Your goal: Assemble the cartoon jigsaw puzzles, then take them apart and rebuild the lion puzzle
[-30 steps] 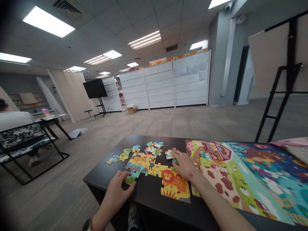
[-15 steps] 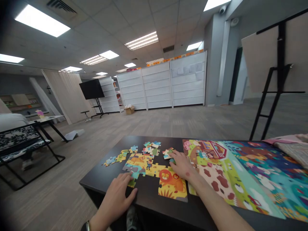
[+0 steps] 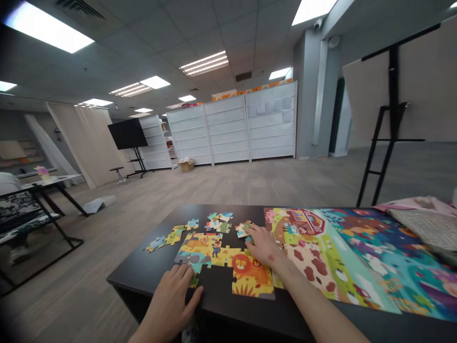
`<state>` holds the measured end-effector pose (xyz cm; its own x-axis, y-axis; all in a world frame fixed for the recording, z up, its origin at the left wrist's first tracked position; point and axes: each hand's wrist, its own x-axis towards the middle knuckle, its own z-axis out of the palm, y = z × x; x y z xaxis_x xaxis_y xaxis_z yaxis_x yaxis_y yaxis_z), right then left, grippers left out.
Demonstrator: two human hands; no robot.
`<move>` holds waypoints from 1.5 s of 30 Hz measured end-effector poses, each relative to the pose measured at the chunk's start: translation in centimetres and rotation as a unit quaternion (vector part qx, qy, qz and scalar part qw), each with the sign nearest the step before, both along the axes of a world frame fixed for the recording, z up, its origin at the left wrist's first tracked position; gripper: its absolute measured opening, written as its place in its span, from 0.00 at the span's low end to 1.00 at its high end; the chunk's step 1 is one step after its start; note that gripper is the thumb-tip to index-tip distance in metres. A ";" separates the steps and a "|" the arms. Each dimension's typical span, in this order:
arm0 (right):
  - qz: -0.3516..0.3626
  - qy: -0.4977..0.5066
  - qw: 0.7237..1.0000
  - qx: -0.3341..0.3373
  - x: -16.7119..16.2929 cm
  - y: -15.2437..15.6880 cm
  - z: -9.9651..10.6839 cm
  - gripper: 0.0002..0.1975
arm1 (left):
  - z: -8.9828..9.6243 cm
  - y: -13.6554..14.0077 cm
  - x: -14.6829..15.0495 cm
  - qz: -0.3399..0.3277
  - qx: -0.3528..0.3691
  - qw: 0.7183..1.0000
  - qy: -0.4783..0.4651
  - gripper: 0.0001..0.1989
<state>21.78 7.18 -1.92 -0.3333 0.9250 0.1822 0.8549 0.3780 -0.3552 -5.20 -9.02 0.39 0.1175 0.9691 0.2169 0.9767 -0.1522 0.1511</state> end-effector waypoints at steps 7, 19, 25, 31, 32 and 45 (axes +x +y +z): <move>-0.046 0.114 0.987 0.103 1.0 1.3 -0.2 0.30 | 1.0 6.4 -3.5 -0.058 0.018 0.993 -0.100 0.14; -0.004 0.058 0.997 0.050 0.0 1.2 -0.2 0.11 | -1.2 4.0 -5.1 -0.110 0.043 0.964 -0.237 0.09; -0.017 0.073 0.996 0.047 0.0 0.7 0.5 0.14 | -1.3 4.1 -5.2 -0.100 0.074 0.958 -0.259 0.07; -0.027 0.059 0.993 0.098 -1.2 -0.4 0.7 0.17 | 0.2 5.0 -4.0 -0.088 0.111 0.949 -0.281 0.06; -0.027 0.045 0.993 0.105 -1.5 -0.5 0.6 0.18 | 0.7 5.2 -3.5 -0.090 0.120 0.947 -0.285 0.06; 0.158 0.222 0.955 0.116 -2.7 -3.4 2.2 0.24 | -0.9 9.4 5.3 -0.095 0.036 0.822 -0.561 0.23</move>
